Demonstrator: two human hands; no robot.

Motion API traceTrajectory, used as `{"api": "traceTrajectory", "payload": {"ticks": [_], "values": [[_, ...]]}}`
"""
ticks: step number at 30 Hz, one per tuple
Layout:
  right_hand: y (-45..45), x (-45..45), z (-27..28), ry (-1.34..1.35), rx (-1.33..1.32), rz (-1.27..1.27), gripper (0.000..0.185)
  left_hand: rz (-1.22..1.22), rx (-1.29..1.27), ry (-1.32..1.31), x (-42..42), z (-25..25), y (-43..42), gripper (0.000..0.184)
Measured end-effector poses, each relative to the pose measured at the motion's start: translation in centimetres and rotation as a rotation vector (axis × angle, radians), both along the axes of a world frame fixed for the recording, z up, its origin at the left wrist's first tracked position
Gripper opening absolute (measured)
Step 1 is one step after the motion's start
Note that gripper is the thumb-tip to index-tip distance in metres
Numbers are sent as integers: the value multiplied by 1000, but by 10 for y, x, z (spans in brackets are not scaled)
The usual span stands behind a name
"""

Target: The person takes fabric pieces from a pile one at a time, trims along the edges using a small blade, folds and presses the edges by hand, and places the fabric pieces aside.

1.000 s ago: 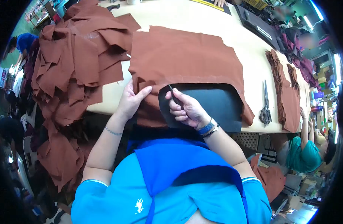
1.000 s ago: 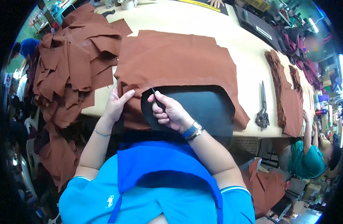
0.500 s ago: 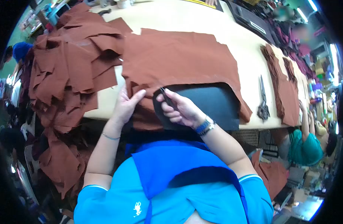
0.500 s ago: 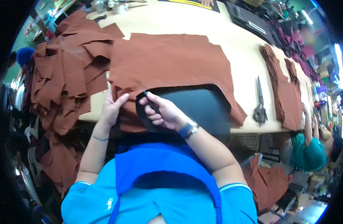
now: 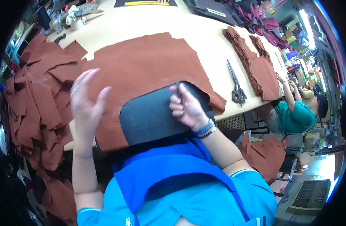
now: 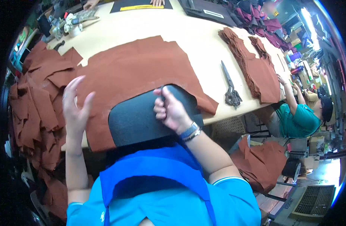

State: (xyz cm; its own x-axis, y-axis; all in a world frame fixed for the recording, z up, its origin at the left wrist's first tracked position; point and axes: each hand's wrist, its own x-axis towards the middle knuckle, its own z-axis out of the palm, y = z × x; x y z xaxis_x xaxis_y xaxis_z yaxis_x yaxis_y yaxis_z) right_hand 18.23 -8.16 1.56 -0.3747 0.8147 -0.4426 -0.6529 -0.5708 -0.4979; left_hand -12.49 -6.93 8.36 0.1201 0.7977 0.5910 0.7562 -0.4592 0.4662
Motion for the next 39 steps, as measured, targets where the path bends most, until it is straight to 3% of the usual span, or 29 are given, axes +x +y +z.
{"api": "traceTrajectory", "payload": {"ticks": [4,8,9,17,39], "values": [[12,22,-16,179,-62,-120,33,-367,-32,143,87,-31,38,37],[11,34,-17,157,-67,-145,35,-452,-93,282,126,-77,66,15],[10,37,-16,159,-71,-126,35,-448,-30,207,128,-79,69,10],[13,38,-13,127,-152,-44,37,-360,-25,-18,128,-82,70,7],[19,33,-21,74,-80,-169,34,-369,-73,-47,127,-90,72,8]]}}
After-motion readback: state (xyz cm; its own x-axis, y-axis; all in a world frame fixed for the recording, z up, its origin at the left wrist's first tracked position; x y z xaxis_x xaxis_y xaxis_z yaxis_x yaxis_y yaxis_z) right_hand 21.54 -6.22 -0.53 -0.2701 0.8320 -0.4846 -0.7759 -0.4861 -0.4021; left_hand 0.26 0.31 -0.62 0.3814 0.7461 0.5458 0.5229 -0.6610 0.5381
